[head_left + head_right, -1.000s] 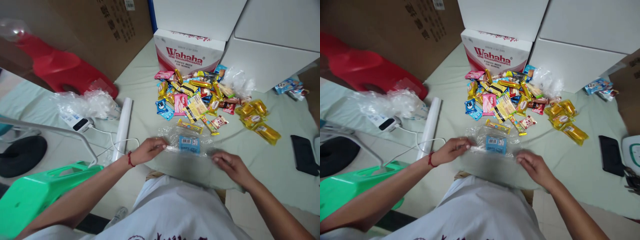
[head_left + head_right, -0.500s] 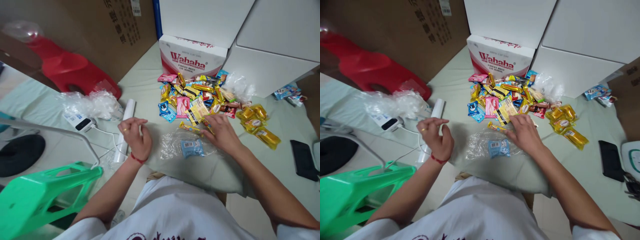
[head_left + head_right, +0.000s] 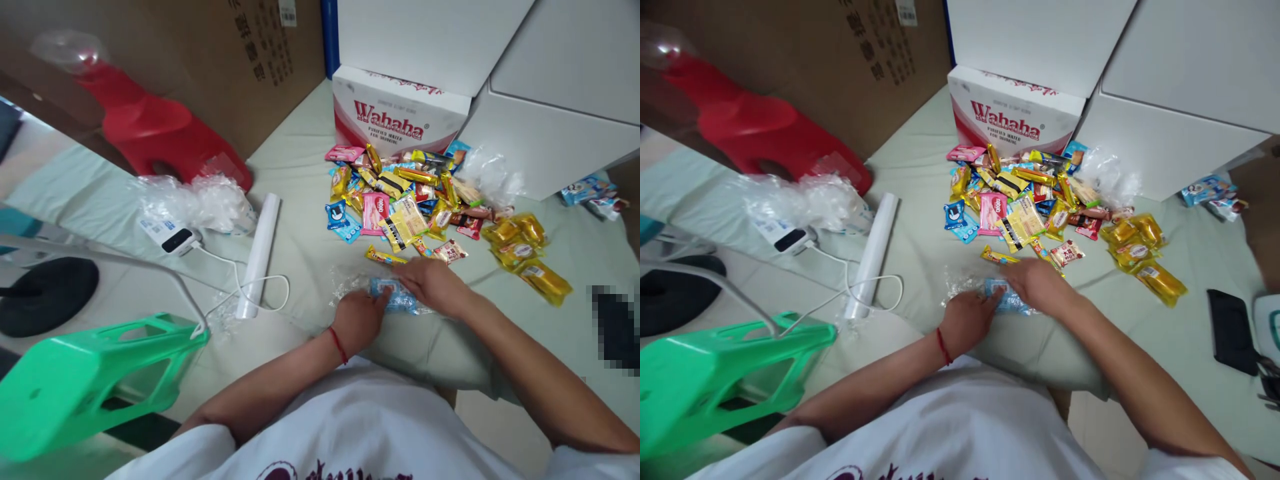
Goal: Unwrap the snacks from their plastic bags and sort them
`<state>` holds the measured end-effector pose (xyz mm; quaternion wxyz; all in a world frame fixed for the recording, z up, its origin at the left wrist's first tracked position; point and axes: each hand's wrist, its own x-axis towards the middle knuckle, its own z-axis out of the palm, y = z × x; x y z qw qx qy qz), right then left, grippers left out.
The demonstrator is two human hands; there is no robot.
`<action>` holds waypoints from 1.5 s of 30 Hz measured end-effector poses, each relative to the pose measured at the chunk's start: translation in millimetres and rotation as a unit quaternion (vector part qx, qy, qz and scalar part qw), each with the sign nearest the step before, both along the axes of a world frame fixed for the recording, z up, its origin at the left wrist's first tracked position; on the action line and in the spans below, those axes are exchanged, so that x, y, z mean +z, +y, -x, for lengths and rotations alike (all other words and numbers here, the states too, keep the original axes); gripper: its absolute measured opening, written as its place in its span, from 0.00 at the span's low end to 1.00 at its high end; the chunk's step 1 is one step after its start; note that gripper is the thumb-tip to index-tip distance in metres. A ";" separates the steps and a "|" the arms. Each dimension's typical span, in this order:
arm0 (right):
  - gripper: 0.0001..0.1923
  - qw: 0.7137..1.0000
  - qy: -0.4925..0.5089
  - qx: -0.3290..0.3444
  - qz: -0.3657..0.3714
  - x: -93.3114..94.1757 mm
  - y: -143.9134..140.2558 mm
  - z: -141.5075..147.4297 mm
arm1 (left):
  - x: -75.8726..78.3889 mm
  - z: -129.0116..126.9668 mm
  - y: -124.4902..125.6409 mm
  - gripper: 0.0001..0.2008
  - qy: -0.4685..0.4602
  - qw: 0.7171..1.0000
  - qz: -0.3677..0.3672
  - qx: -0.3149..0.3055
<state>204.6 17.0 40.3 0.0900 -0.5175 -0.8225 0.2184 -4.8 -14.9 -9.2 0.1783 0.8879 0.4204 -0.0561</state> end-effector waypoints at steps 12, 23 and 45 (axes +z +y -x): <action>0.36 0.989 -0.062 0.122 -0.047 -61.2 -78.6 3.5 | -22.6 68.8 8.1 0.18 -0.393 0.874 0.010 0.284; 0.31 0.994 -0.064 0.090 -0.015 -53.0 -68.8 11.2 | 25.7 44.0 19.6 0.15 -0.254 0.935 0.090 0.232; 0.12 0.932 0.052 -0.346 -0.092 -72.6 -79.6 -26.6 | -16.3 -33.4 14.6 0.28 -0.183 0.945 -0.095 0.254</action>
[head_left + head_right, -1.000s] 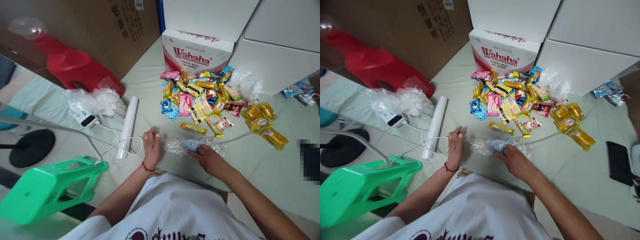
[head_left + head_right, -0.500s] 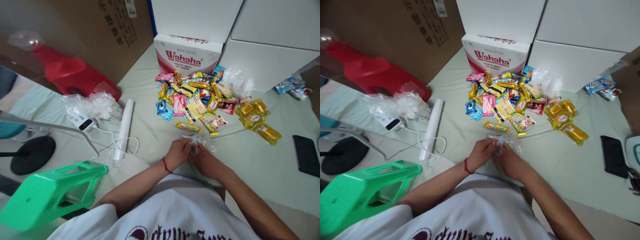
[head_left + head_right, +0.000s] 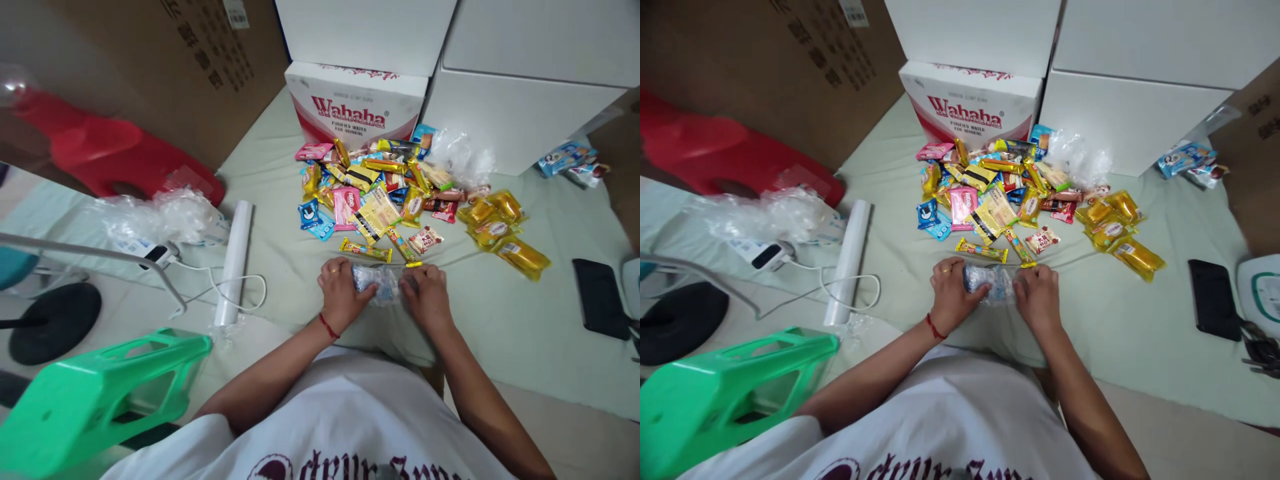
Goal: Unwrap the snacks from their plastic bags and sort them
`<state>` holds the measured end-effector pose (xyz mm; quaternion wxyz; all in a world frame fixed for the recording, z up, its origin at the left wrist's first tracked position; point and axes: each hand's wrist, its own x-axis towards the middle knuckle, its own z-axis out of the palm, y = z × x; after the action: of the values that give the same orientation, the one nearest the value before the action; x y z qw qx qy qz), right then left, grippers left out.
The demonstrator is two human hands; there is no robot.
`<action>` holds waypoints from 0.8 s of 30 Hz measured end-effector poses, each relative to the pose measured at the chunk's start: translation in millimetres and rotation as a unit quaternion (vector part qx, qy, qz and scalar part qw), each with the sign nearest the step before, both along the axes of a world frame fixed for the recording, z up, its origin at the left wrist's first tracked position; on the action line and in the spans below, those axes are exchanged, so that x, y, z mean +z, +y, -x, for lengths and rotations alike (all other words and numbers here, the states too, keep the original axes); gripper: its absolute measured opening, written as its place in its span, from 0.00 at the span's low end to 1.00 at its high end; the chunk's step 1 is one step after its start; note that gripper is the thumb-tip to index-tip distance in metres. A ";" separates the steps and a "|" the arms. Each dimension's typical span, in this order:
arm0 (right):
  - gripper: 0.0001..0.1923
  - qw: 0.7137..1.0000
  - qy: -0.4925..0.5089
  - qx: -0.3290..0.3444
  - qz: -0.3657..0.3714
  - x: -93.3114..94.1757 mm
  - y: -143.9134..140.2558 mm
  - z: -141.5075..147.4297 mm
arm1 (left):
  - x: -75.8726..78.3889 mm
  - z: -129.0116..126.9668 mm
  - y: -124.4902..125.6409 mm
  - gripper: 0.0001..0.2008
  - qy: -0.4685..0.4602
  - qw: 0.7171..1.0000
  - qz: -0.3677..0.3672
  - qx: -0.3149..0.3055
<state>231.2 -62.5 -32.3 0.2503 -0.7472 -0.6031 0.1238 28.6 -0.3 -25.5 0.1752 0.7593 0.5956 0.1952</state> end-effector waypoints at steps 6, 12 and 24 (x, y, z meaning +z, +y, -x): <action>0.13 0.983 0.170 0.065 -0.038 18.6 -14.5 19.9 | 1.9 -8.4 -15.3 0.09 -0.057 0.997 -0.016 -0.043; 0.21 0.887 0.461 0.004 0.030 2.3 -25.6 39.0 | 2.5 -15.4 -29.5 0.16 -0.036 0.954 -0.032 -0.296; 0.21 0.896 0.413 -0.153 -0.060 40.0 -34.0 -50.9 | 17.1 48.6 0.2 0.19 -0.226 0.916 -0.018 -0.332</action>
<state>282.1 -96.6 7.7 0.5377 -0.6951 -0.3297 0.3450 -20.0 -0.1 -8.4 0.3459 0.8521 0.2505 0.3025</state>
